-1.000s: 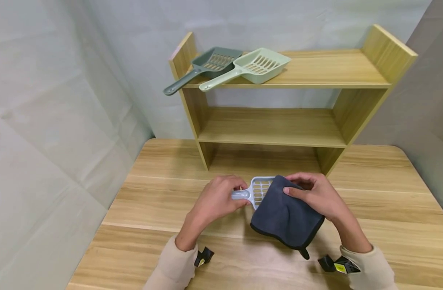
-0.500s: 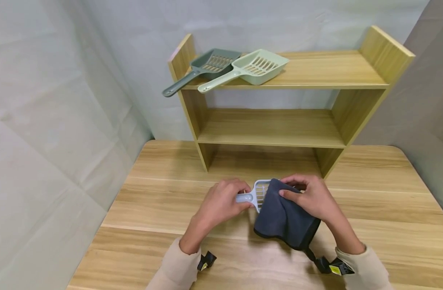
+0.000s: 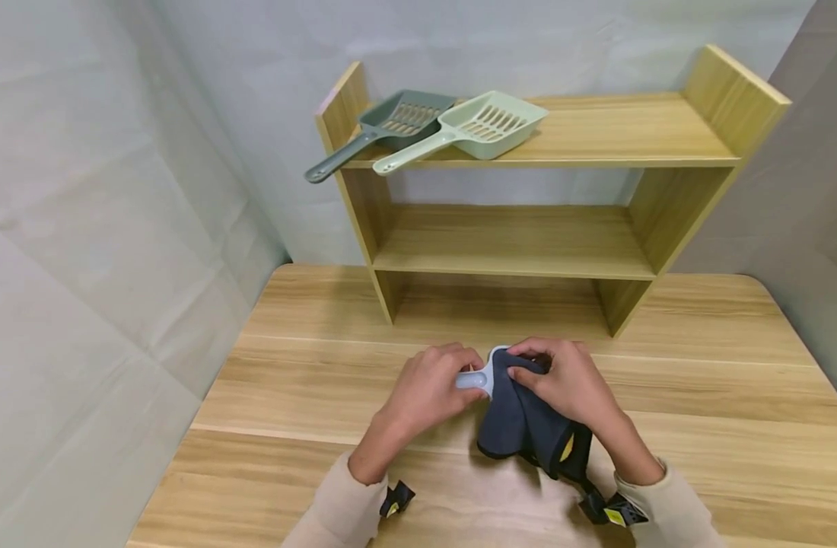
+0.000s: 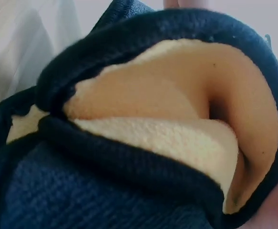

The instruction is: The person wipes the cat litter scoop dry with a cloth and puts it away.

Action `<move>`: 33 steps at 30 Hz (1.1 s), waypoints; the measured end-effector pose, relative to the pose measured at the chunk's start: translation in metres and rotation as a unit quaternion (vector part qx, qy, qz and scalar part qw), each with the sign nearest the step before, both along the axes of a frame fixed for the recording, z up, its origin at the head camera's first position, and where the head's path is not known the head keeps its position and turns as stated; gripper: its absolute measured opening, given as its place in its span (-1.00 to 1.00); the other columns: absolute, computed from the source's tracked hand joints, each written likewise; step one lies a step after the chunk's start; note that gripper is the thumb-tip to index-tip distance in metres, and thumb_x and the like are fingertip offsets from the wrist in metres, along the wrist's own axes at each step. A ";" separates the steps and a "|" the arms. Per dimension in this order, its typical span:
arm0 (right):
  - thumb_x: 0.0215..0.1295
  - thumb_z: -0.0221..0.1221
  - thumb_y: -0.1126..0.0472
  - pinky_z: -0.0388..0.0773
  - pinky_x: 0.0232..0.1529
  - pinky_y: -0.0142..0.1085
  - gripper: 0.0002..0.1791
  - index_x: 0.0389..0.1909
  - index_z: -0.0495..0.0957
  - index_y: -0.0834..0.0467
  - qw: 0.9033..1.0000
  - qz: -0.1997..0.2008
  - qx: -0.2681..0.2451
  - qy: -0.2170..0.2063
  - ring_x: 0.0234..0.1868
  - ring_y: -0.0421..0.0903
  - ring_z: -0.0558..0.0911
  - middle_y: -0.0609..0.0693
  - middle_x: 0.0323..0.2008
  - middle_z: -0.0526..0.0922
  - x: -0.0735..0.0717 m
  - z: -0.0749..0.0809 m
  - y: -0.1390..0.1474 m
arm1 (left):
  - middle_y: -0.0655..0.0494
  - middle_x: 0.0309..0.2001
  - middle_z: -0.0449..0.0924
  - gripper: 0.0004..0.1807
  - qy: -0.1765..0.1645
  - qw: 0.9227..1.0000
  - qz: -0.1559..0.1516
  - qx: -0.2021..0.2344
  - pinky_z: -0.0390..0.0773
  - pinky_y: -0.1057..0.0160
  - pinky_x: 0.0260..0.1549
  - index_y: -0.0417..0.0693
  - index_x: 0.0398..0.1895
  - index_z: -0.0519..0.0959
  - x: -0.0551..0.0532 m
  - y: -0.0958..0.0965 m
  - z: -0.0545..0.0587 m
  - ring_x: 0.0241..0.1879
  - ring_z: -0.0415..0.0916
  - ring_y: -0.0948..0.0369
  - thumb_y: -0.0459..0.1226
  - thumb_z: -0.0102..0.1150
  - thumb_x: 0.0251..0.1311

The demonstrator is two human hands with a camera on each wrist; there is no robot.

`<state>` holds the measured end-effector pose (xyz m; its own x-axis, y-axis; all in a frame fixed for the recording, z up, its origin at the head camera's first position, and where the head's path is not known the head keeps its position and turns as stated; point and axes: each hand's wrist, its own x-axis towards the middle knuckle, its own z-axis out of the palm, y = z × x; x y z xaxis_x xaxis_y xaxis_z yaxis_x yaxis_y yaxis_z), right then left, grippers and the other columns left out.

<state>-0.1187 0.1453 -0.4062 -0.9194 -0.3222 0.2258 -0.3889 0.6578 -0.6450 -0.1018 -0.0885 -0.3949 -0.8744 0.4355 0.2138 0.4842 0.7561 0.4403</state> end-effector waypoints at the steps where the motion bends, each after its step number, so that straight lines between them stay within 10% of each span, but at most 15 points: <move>1: 0.24 0.52 0.27 0.61 -0.18 -0.24 -0.76 -0.08 0.85 0.04 1.000 -0.006 0.005 0.008 -0.19 -0.09 0.78 -0.03 -0.11 0.88 0.001 0.000 0.000 | 0.18 -0.32 0.72 -0.70 0.002 1.000 0.001 0.001 0.48 0.34 -0.44 0.01 -0.18 0.79 0.000 0.000 0.000 -0.42 0.58 0.29 -0.16 0.69 0.07; 8: 0.17 0.55 0.33 0.70 -0.31 -0.11 -0.75 -0.12 0.87 0.10 0.995 -0.040 0.049 0.076 -0.29 0.05 0.83 0.10 -0.09 0.88 0.005 0.003 0.001 | 0.19 -0.31 0.73 -0.72 0.000 1.000 -0.006 0.020 0.52 0.33 -0.39 -0.01 -0.19 0.78 -0.002 -0.003 -0.005 -0.38 0.59 0.30 -0.19 0.69 0.07; 12: 0.17 0.55 0.34 0.26 -0.63 -0.34 -0.74 -0.11 0.87 0.10 0.992 -0.057 0.064 0.090 -0.73 -0.23 0.37 0.16 -0.09 0.87 0.005 0.007 0.007 | 0.16 -0.26 0.77 -0.74 -0.012 0.999 -0.001 0.041 0.55 0.32 -0.35 -0.05 -0.20 0.78 -0.004 -0.008 -0.005 -0.36 0.58 0.30 -0.25 0.68 0.07; 17: 0.15 0.55 0.37 0.04 -0.63 -0.39 -0.74 -0.12 0.87 0.11 0.990 -0.065 0.053 0.110 -0.74 -0.38 0.01 0.17 -0.12 0.87 0.003 0.014 0.018 | 0.14 -0.27 0.77 -0.75 -0.028 0.998 0.004 0.047 0.56 0.31 -0.33 -0.07 -0.19 0.79 -0.008 -0.017 0.000 -0.36 0.56 0.31 -0.29 0.67 0.08; 25: 0.14 0.56 0.36 0.37 -0.44 -0.35 -0.75 -0.15 0.88 0.08 0.993 -0.051 0.029 0.099 -0.41 -0.15 0.71 0.07 -0.16 0.89 0.000 0.016 0.027 | 0.18 -0.35 0.74 -0.75 -0.026 0.999 -0.001 0.044 0.56 0.31 -0.33 -0.05 -0.21 0.80 -0.009 -0.022 0.004 -0.38 0.54 0.31 -0.31 0.68 0.06; 33: 0.16 0.56 0.35 0.55 -0.30 -0.29 -0.76 -0.16 0.88 0.07 0.996 -0.040 0.017 0.080 -0.23 -0.03 0.80 0.01 -0.18 0.89 -0.002 0.012 0.026 | 0.18 -0.32 0.73 -0.75 -0.022 0.999 -0.003 0.041 0.56 0.31 -0.32 -0.06 -0.20 0.80 -0.006 -0.013 0.000 -0.36 0.55 0.31 -0.29 0.67 0.07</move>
